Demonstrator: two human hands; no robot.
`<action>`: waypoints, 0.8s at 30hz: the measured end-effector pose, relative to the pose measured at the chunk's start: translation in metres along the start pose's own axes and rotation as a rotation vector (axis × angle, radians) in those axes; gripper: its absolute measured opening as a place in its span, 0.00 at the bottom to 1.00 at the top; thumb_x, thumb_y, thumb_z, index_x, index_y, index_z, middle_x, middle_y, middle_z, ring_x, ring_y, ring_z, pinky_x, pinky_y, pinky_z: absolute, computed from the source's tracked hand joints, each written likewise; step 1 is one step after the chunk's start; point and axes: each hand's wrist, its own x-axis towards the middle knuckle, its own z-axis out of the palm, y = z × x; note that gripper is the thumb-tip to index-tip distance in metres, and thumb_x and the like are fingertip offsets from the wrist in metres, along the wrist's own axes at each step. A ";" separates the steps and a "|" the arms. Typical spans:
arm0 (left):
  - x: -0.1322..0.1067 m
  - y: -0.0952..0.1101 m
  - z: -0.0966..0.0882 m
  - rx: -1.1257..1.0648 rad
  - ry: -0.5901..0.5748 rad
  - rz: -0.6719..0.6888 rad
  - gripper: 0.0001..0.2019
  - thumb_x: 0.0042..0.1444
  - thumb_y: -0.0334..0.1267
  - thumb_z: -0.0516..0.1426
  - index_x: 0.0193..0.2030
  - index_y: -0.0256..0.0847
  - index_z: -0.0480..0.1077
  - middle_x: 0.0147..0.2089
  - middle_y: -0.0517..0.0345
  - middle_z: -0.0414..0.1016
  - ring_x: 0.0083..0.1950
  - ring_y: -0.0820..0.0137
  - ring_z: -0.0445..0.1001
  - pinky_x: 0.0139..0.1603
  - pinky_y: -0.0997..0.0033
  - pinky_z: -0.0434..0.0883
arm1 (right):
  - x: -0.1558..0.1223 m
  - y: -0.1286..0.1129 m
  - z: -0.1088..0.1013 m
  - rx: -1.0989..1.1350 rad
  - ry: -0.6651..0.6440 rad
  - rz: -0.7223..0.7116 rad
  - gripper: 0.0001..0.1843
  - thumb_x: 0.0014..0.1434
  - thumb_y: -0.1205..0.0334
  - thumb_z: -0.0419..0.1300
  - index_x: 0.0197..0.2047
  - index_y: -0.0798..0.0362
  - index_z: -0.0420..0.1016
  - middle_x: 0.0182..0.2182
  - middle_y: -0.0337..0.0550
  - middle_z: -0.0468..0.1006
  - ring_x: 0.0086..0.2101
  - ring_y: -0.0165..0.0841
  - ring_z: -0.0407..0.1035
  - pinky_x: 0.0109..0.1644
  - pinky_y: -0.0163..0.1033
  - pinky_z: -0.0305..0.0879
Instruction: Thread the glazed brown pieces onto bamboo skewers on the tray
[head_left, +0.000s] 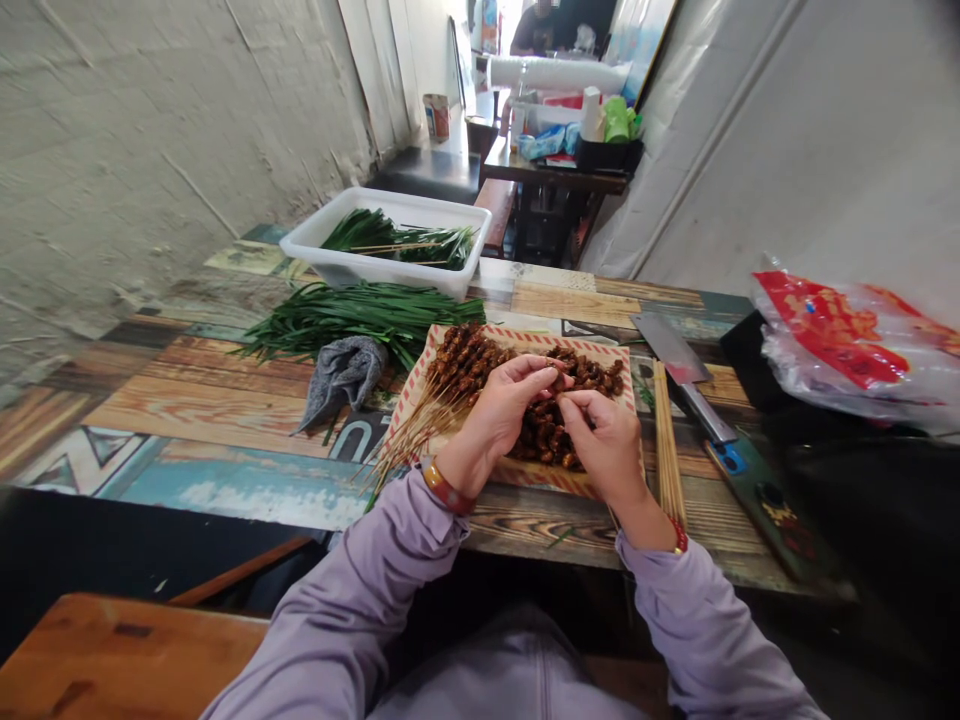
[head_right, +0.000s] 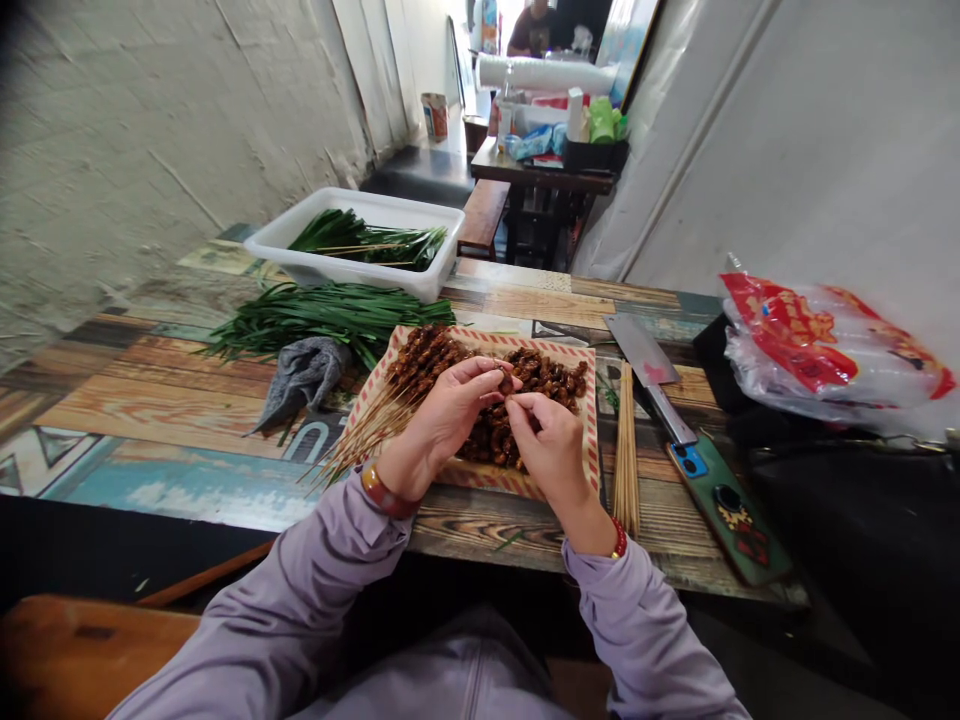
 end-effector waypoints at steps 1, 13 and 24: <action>0.000 0.001 -0.001 0.008 0.004 0.011 0.10 0.46 0.38 0.65 0.35 0.37 0.75 0.33 0.56 0.78 0.36 0.73 0.75 0.39 0.74 0.65 | 0.000 0.000 0.000 0.019 -0.010 0.009 0.13 0.62 0.57 0.54 0.34 0.51 0.78 0.27 0.40 0.80 0.27 0.31 0.72 0.35 0.36 0.67; 0.009 0.019 -0.018 0.214 0.124 0.233 0.15 0.50 0.44 0.64 0.42 0.39 0.75 0.38 0.55 0.78 0.36 0.74 0.74 0.41 0.73 0.68 | -0.003 0.010 -0.011 0.069 0.117 0.118 0.14 0.61 0.52 0.56 0.38 0.52 0.79 0.24 0.39 0.78 0.23 0.30 0.69 0.29 0.35 0.64; 0.017 0.018 -0.038 1.451 0.005 0.471 0.09 0.56 0.36 0.55 0.38 0.38 0.76 0.40 0.51 0.77 0.43 0.65 0.71 0.47 0.64 0.65 | -0.003 0.019 -0.017 0.122 0.176 0.132 0.16 0.61 0.48 0.56 0.37 0.50 0.78 0.22 0.38 0.75 0.22 0.29 0.67 0.26 0.35 0.62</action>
